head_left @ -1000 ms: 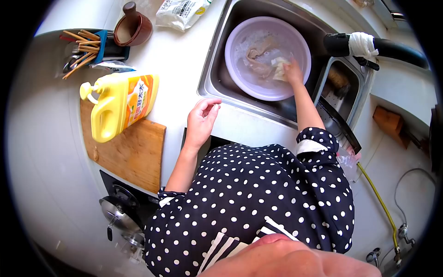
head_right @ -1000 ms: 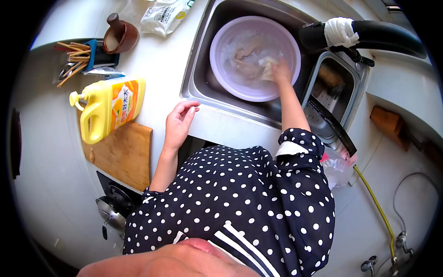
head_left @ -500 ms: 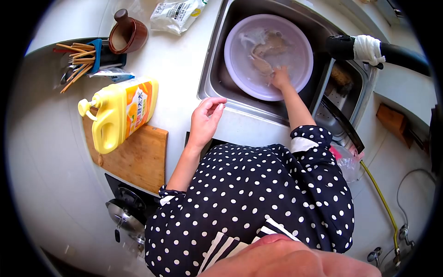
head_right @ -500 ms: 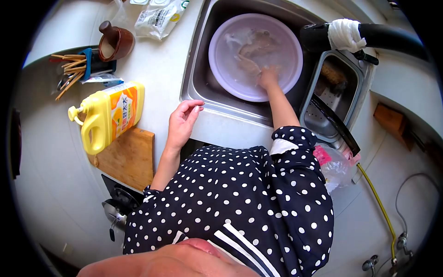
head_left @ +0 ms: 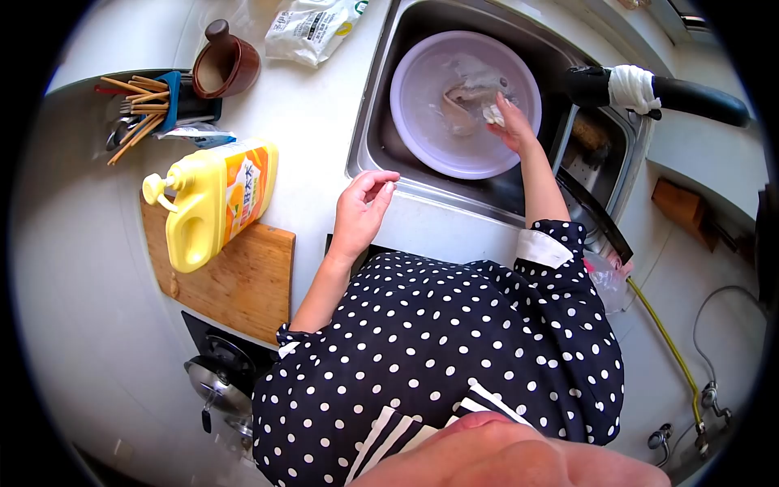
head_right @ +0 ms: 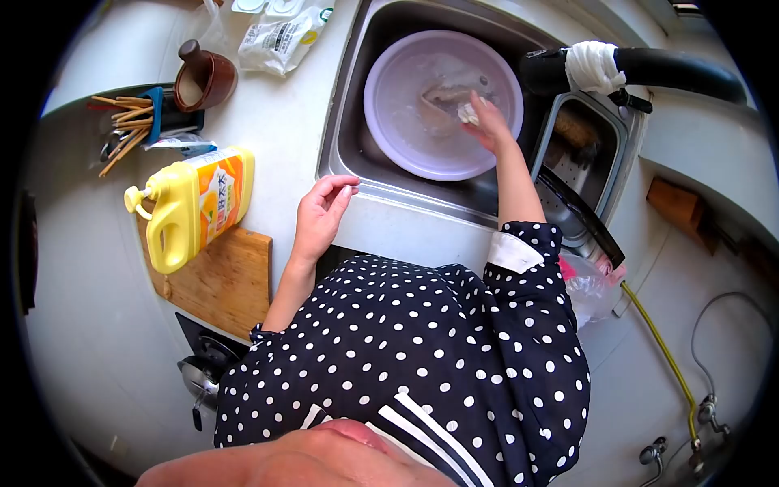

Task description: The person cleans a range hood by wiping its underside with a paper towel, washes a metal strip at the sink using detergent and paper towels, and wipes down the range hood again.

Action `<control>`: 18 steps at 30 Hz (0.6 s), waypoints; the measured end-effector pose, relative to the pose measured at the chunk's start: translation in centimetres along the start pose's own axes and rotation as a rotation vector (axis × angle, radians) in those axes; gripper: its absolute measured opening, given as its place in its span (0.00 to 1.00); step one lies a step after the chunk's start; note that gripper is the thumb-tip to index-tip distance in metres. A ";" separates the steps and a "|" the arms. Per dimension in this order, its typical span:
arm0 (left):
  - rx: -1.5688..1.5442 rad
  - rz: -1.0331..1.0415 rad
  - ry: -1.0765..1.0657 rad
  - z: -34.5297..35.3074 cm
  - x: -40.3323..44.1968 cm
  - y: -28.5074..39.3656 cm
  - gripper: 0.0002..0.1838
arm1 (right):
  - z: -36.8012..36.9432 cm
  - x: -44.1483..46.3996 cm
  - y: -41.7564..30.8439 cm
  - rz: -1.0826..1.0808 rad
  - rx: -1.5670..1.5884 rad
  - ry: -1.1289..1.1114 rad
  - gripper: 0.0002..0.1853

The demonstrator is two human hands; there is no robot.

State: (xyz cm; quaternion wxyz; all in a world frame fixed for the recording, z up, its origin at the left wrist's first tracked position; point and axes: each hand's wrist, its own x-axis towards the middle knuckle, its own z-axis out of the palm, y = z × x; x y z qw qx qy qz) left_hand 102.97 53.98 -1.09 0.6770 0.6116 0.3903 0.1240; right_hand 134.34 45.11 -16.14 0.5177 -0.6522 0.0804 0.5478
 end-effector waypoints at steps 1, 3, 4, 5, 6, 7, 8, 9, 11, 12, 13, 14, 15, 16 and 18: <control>-0.010 0.008 0.013 0.0 0.0 -0.1 0.09 | 0.0 0.3 0.0 0.000 -0.042 0.001 0.17; -0.031 0.024 0.036 0.1 0.1 -0.3 0.09 | -0.1 0.6 -0.1 0.000 -0.171 0.023 0.17; -0.032 0.022 0.038 0.1 0.2 -0.3 0.09 | -0.2 0.8 -0.2 0.001 -0.259 0.042 0.18; -0.033 0.020 0.042 0.1 0.2 -0.4 0.09 | -0.3 1.1 -0.2 0.001 -0.348 0.060 0.19; -0.032 0.017 0.047 0.1 0.3 -0.4 0.09 | -1.2 2.5 0.8 -0.179 -0.527 0.160 0.20; -0.027 0.017 0.045 0.1 0.6 -0.5 0.09 | -2.7 4.9 2.6 -0.364 -0.701 0.258 0.21; -0.022 0.017 0.045 0.1 0.7 -0.6 0.09 | -3.6 6.6 4.4 -0.551 -0.873 0.354 0.22; -0.017 0.014 0.044 0.1 0.7 -0.8 0.09 | -3.3 6.9 5.7 -0.545 -1.085 0.408 0.22; -0.019 0.013 0.043 0.2 0.8 -1.0 0.09 | -2.9 7.4 8.3 -0.522 -1.504 0.514 0.24; -0.020 0.013 0.041 0.2 0.8 -1.0 0.09 | -3.0 7.8 9.0 -0.475 -1.518 0.334 0.24; -0.017 0.011 0.039 0.3 0.8 -1.0 0.09 | -3.1 8.3 9.4 -0.426 -1.524 0.156 0.23; -0.016 0.010 0.035 0.3 0.8 -0.9 0.09 | -3.3 8.5 9.7 -0.375 -1.524 -0.019 0.23; -0.015 0.012 0.030 0.4 0.7 -0.8 0.09 | -2.6 7.2 8.9 -0.205 -1.147 0.023 0.22; -0.010 0.010 0.022 0.4 0.8 -0.6 0.09 | -1.0 4.5 6.9 -0.046 -0.767 0.063 0.21; -0.002 0.007 0.003 0.5 0.7 -0.3 0.09 | 0.1 0.8 3.1 0.114 -0.246 0.012 0.19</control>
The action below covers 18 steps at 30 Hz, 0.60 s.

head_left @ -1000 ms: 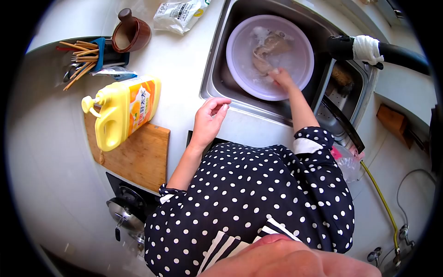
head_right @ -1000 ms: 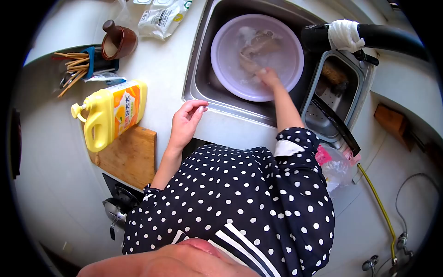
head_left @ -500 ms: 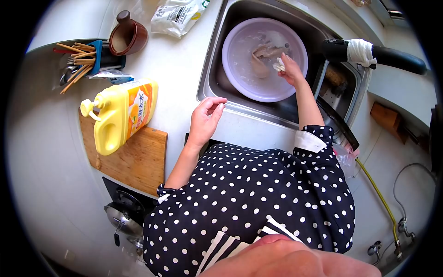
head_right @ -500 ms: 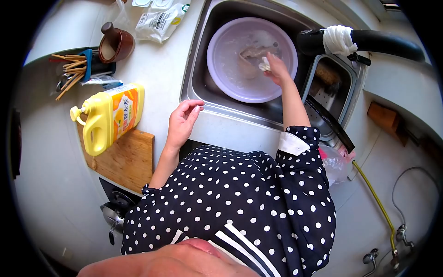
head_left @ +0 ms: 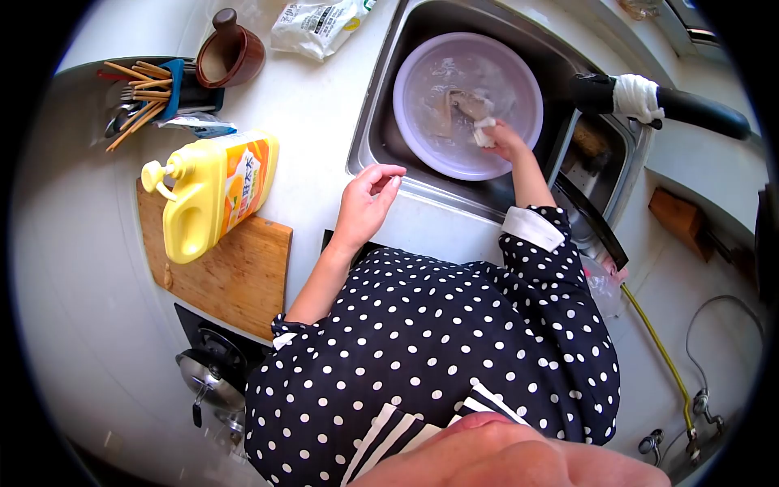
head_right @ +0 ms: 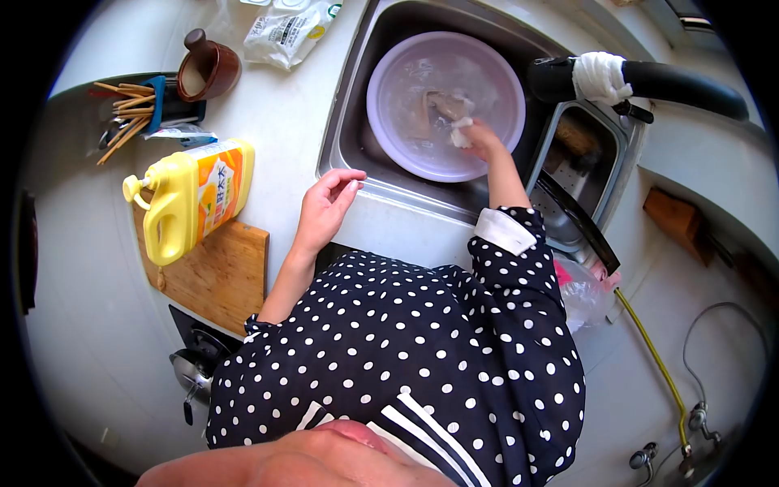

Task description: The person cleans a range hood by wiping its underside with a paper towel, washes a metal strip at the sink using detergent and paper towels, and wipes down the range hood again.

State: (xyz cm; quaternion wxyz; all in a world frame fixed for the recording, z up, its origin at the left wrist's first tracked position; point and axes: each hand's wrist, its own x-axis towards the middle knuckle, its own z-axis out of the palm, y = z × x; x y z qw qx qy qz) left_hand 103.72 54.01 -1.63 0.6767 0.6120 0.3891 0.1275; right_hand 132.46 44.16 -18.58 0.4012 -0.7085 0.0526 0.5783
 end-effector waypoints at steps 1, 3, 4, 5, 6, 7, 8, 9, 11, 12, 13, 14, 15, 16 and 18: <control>0.003 0.007 -0.007 0.1 0.0 0.2 0.09 | -0.3 -1.4 -1.5 -0.005 0.130 -0.094 0.18; 0.006 0.024 -0.020 0.5 0.1 0.6 0.09 | -0.9 -2.9 -2.5 -0.047 0.327 -0.217 0.16; 0.006 0.037 -0.035 0.7 0.1 0.7 0.09 | -1.1 -3.3 -2.7 -0.085 0.395 -0.248 0.16; 0.007 0.053 -0.050 1.0 0.1 0.9 0.09 | -1.2 -3.9 -3.0 -0.125 0.463 -0.279 0.16; 0.009 0.068 -0.066 1.2 0.0 1.1 0.09 | -0.3 -5.9 -4.1 -0.119 0.544 -0.169 0.16; 0.020 0.091 -0.076 1.3 -0.2 1.6 0.09 | 0.3 -7.3 -4.4 -0.162 0.609 -0.196 0.16; 0.032 0.114 -0.084 1.3 -0.4 2.3 0.09 | 0.9 -8.3 -4.6 -0.205 0.674 -0.225 0.16; 0.045 0.142 -0.090 1.3 -1.0 3.2 0.09 | 1.4 -9.9 -5.1 -0.254 0.738 -0.258 0.16; 0.013 0.180 -0.046 0.6 -1.5 3.9 0.08 | 2.1 -10.4 -4.9 -0.249 0.758 -0.211 0.17; -0.005 0.200 -0.024 0.3 -1.8 4.3 0.08 | 1.9 -9.3 -4.3 -0.283 0.714 -0.225 0.16; -0.001 0.211 -0.005 -0.1 -1.9 4.5 0.08 | 1.7 -8.3 -3.7 -0.319 0.671 -0.239 0.14; 0.001 0.221 0.013 -0.5 -2.1 4.6 0.08 | 1.4 -7.7 -3.3 -0.328 0.709 -0.294 0.12; 0.002 0.232 0.031 -0.9 -2.4 4.8 0.08 | 1.3 -7.4 -3.2 -0.337 0.745 -0.348 0.09; 0.013 0.239 0.036 -1.3 -2.7 5.0 0.08 | 1.1 -7.2 -3.1 -0.347 0.782 -0.404 0.08; 0.020 0.259 0.051 -1.8 -3.1 5.2 0.07 | 1.8 -8.4 -3.9 -0.328 0.733 -0.279 0.09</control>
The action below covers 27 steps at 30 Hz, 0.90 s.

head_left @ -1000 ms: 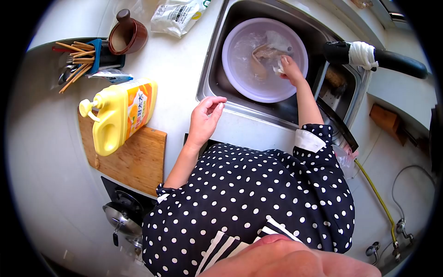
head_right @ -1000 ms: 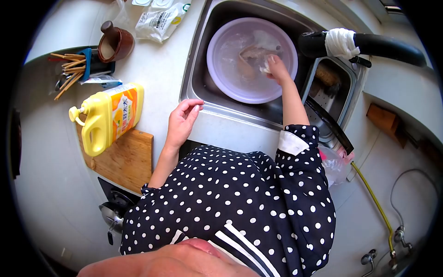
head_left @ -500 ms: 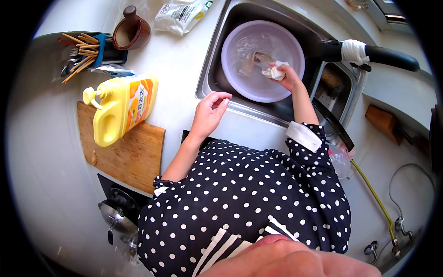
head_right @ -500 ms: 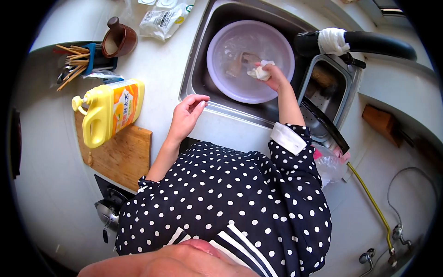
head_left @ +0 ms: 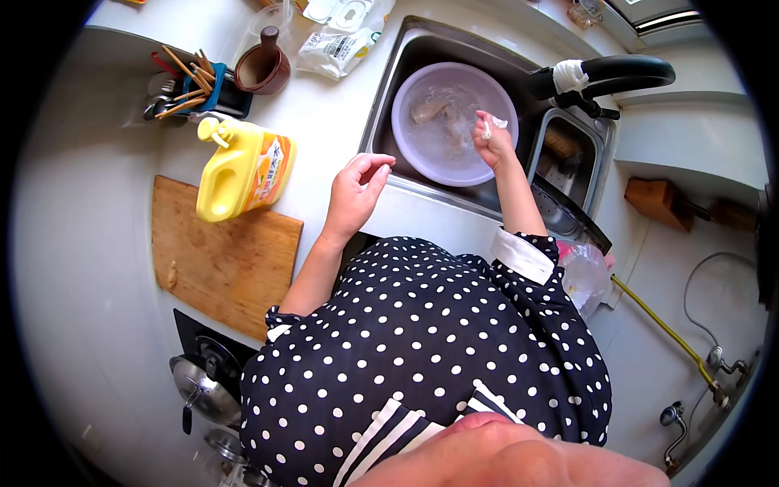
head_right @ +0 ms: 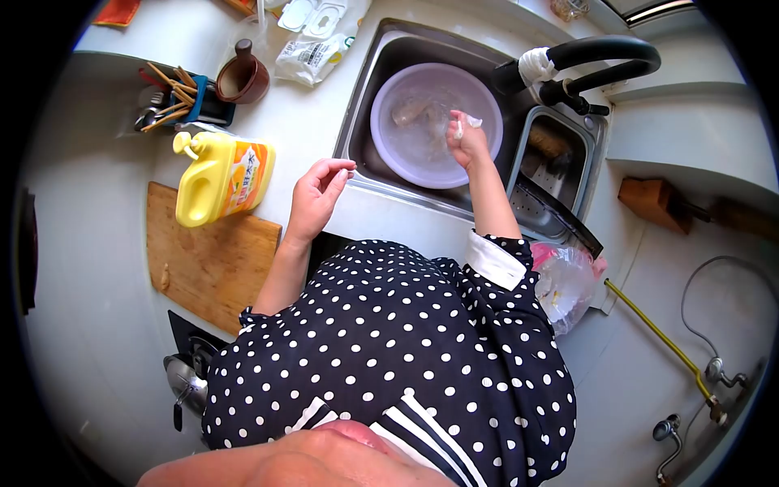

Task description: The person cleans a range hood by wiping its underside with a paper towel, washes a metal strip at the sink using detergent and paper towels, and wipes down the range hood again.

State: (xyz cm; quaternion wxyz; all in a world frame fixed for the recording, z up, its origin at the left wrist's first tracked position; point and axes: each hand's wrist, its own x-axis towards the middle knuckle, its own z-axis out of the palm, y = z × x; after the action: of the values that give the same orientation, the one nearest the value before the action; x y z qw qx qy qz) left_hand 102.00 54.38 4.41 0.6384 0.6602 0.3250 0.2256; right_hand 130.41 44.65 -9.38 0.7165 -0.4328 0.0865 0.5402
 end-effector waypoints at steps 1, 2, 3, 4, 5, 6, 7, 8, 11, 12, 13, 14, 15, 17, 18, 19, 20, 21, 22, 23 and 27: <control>0.003 0.007 0.008 -0.2 -0.2 0.0 0.07 | 0.5 -0.2 0.0 -0.005 -0.035 0.059 0.11; 0.002 0.006 0.009 -0.3 -0.4 0.0 0.07 | 0.6 -0.2 -0.1 -0.001 -0.042 0.066 0.13; 0.002 0.004 0.011 -0.4 -0.6 0.0 0.07 | 0.3 0.1 -0.3 0.004 -0.050 0.074 0.15; 0.000 0.000 0.014 -0.5 -0.8 0.0 0.07 | -0.1 0.3 -0.3 0.011 -0.059 0.084 0.17; 0.012 -0.006 0.000 -0.6 -1.0 -0.2 0.08 | -0.4 0.2 -0.4 0.036 0.008 -0.088 0.18; 0.024 -0.011 -0.013 -0.8 -1.2 -0.4 0.08 | -0.7 0.0 -0.6 0.062 0.076 -0.260 0.20; 0.036 -0.019 -0.025 -0.9 -1.3 -0.6 0.09 | -0.8 0.2 -0.6 0.072 0.108 -0.272 0.21; 0.021 -0.014 -0.002 -0.8 -1.4 -0.6 0.08 | -0.1 -0.3 -0.7 0.082 0.139 -0.284 0.23; -0.005 -0.012 0.044 -0.8 -1.6 -0.5 0.07 | 4.8 -3.1 -0.9 0.069 0.107 -0.049 0.24; -0.006 -0.015 0.046 -0.9 -1.6 -0.6 0.07 | 4.5 -2.7 -0.9 0.075 0.087 -0.111 0.23; -0.005 -0.017 0.047 -0.9 -1.5 -0.6 0.07 | 4.3 -2.3 -0.9 0.078 0.068 -0.174 0.24; -0.006 -0.022 0.054 -0.9 -1.5 -0.6 0.07 | 3.9 -1.8 -0.5 0.010 -0.058 -0.201 0.25; -0.005 -0.027 0.058 -0.9 -1.5 -0.4 0.07 | 3.6 -1.3 -0.1 0.004 -0.099 -0.190 0.26; -0.018 -0.025 0.066 -0.7 -1.5 -0.4 0.08 | 3.2 -0.7 0.4 -0.025 -0.172 -0.155 0.28; -0.034 -0.016 0.066 -0.6 -1.5 -0.6 0.08 | 3.7 -0.9 0.7 -0.051 -0.205 -0.087 0.24; -0.051 -0.008 0.063 -0.5 -1.4 -0.9 0.08 | 4.3 -1.1 0.6 -0.036 -0.232 -0.061 0.21; -0.057 -0.014 0.057 -0.5 -1.4 -1.1 0.08 | 4.8 -1.4 0.5 -0.019 -0.259 -0.036 0.18; -0.063 -0.024 0.047 -0.5 -1.5 -1.0 0.08 | 5.0 -1.6 0.3 0.000 -0.285 -0.014 0.15; -0.067 -0.033 0.043 -0.6 -1.6 -0.9 0.08 | 4.9 -1.4 0.2 -0.008 -0.287 0.017 0.13; -0.069 -0.044 0.048 -0.6 -1.7 -0.8 0.08 | 4.9 -1.2 0.2 -0.011 -0.290 0.042 0.10; -0.051 -0.018 0.072 -0.8 -1.9 -0.5 0.08 | 5.4 -1.1 0.1 -0.055 -0.224 0.075 0.10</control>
State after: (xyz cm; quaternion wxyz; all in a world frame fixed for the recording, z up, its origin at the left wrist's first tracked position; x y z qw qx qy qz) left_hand 100.04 53.60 4.21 0.6451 0.6322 0.3476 0.2516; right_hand 128.02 47.76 -5.50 0.6743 -0.5324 0.0404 0.5102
